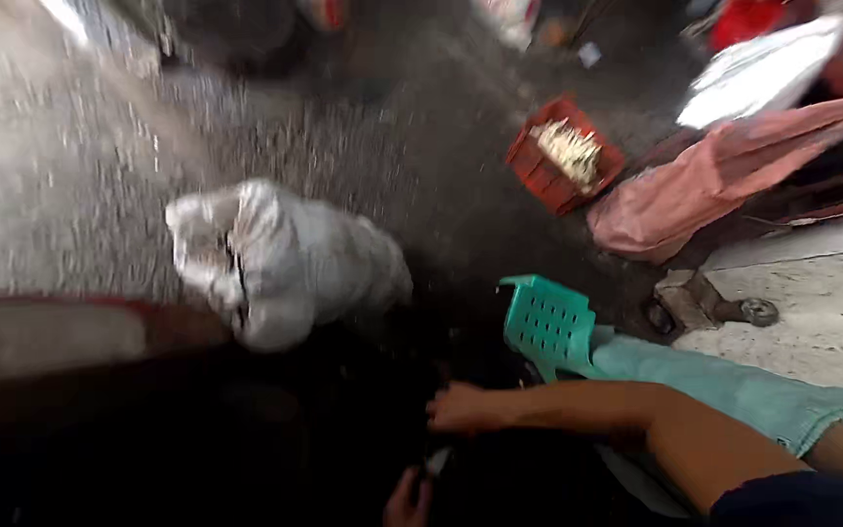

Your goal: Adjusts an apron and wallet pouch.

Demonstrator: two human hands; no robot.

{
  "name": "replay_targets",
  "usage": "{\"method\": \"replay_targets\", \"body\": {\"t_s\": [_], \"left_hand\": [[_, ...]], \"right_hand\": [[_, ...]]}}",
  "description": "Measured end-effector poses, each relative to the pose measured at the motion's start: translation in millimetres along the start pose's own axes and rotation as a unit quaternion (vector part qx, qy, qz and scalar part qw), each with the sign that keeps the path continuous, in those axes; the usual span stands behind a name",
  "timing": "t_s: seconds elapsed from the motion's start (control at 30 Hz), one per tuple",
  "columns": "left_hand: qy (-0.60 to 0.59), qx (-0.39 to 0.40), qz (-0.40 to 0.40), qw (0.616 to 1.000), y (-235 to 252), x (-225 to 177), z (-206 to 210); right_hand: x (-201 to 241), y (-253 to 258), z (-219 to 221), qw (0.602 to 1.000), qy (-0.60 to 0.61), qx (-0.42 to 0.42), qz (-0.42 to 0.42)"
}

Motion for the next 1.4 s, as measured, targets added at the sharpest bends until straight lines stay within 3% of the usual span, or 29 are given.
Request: {"method": "replay_targets", "body": {"t_s": [0.1,0.23,0.4,0.53,0.63,0.83,1.07,1.2,1.3,1.4], "left_hand": [[-0.008,0.002,-0.038,0.999,9.0,3.8,0.4],[-0.049,0.002,-0.098,0.994,-0.7,14.2,1.9],[-0.071,0.001,-0.140,0.988,-22.7,27.7,22.3],[-0.080,0.007,-0.154,0.985,-27.1,44.9,45.0],[-0.073,0.026,-0.163,0.984,-26.7,58.7,55.3],[-0.130,0.004,-0.154,0.979,-50.5,78.8,60.4],[-0.092,-0.128,-0.072,0.985,-95.3,96.0,34.6],[-0.066,-0.172,0.027,0.982,-117.6,71.6,26.7],[0.054,-0.230,0.111,0.965,-130.7,38.0,17.2],[0.133,-0.277,0.146,0.941,-149.3,14.7,10.2]], "right_hand": [[5.7,-16.2,-15.6,0.998,0.020,0.013,-0.059],[-2.4,-52.2,-38.8,0.973,0.172,-0.088,-0.125],[-22.9,-53.1,-36.0,0.876,0.411,-0.204,-0.149],[-37.8,-20.4,-25.9,0.805,0.559,-0.177,-0.085],[-41.8,-4.8,-8.5,0.778,0.609,-0.141,-0.065],[-21.1,-10.2,76.4,0.811,0.581,-0.014,-0.073],[-6.8,-31.1,107.4,0.832,0.540,0.023,-0.123],[20.0,-55.8,93.6,0.898,0.380,-0.117,-0.189],[43.1,-79.7,85.2,0.890,0.297,-0.229,-0.259],[55.3,-94.7,84.8,0.882,0.230,-0.292,-0.290]]}}
Point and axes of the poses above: each hand's wrist, its own y-axis towards the middle knuckle, its own z-axis out of the palm, x = y × z, the point moved 9 cm from there along y, towards the middle knuckle, and after that the axes turned 4 degrees about z, right-handed, at the moved point
